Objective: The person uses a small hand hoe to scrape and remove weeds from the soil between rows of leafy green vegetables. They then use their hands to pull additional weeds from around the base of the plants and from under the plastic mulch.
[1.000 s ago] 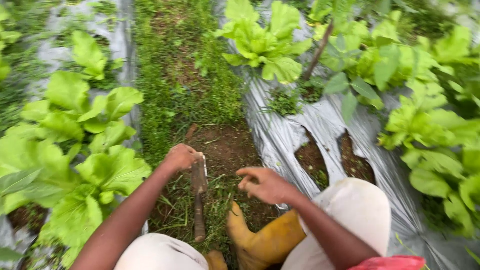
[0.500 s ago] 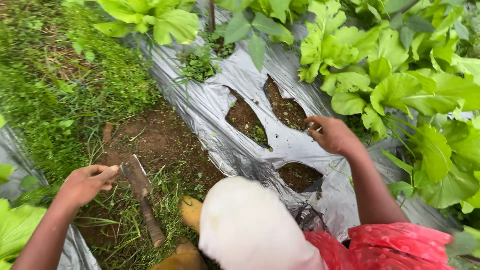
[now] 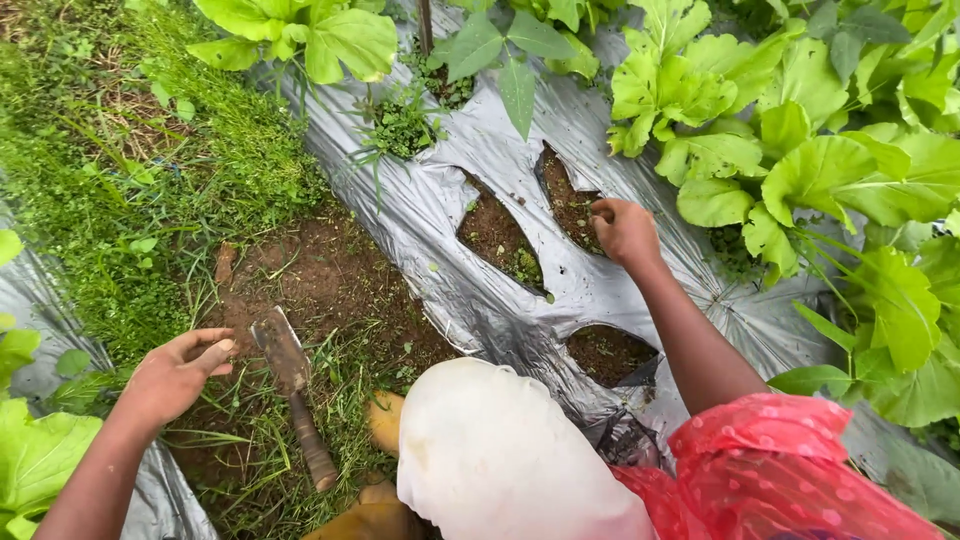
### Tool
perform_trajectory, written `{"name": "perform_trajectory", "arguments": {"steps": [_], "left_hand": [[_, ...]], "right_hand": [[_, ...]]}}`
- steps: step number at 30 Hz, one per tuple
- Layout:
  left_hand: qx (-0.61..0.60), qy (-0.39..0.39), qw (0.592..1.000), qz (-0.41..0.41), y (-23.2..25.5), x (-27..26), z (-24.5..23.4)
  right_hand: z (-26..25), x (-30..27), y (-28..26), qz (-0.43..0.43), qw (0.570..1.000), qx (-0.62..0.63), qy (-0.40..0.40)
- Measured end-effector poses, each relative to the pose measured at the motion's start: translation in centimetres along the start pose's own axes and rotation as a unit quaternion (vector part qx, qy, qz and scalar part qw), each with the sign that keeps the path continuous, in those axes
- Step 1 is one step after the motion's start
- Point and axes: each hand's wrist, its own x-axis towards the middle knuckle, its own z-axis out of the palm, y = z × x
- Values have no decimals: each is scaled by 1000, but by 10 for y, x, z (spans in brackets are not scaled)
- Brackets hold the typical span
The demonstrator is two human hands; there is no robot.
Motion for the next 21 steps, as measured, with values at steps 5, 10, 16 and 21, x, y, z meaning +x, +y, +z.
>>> {"name": "perform_trajectory", "arguments": {"steps": [5,10,16,21], "left_hand": [[32,-5,999,20,-23,16,5],[12,-23,1000,5,-36,8,8],[-15,-30,999,-11,-41,-4,8],[-53,-6,998,34,-71,10,8]], "right_hand": [[31,36,-6,-29,995,-95,19],[38,42,-17,-45,995,-89,25],[69,68,-43,-157,987,-37,-6],[58,50,-134,-259,957,-100,-88]]}}
